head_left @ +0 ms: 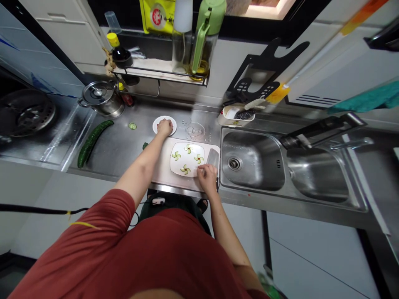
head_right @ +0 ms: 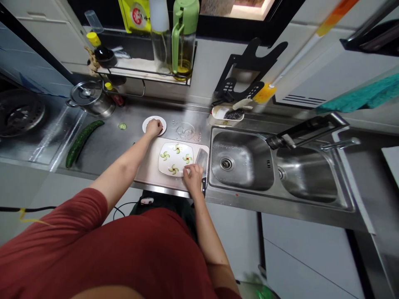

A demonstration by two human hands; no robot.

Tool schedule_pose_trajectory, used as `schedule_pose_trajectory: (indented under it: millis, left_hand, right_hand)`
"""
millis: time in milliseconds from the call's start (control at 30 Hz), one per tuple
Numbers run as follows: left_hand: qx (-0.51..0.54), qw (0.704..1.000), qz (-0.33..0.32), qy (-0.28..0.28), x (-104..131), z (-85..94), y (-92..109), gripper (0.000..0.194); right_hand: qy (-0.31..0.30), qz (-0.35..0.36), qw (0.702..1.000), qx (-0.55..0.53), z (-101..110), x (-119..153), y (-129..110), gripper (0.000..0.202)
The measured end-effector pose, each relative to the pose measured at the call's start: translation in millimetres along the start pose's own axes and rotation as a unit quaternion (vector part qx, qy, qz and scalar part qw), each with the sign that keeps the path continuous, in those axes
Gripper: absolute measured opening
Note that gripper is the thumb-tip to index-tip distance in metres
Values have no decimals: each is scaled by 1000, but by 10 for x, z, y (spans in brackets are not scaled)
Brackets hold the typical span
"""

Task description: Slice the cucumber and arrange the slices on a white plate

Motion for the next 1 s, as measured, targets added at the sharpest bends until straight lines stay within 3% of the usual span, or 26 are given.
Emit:
schedule_pose_trajectory:
  millis: [100, 167, 367, 467, 700, 1000]
  left_hand:
    - [111, 992, 39, 46, 37, 54, 6, 5]
    - [215, 971, 88, 61, 80, 74, 27, 4]
    - [490, 845, 213, 22, 337, 157, 215, 7]
    - [541, 813, 215, 12, 483, 267, 310, 15]
    - [575, 809, 117, 26, 744, 597, 495, 28]
    - [504, 864, -3, 0, 1174, 1063, 702, 30]
  right_hand:
    - [-3, 4, 1000, -8, -18, -24, -29, 16]
    - [-1, 9, 1000, -14, -36, -43, -64, 15]
    - [-2, 25, 999, -32, -126, -112, -178, 13]
    - [0, 33, 999, -35, -151, -191, -215, 12]
    - [10, 72, 997, -32, -80, -544, -460, 11]
    - [4, 138, 989, -49, 83, -999, -1029, 15]
Point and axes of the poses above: each hand's wrist, its own x-axis away from the middle knuckle, its own z-axis out of the back of the hand, y = z × x, the point moved 4 cm from there along -x, towards the middle knuckle, and after that the axes turned 12 degrees about y, right-handed, at the moved point
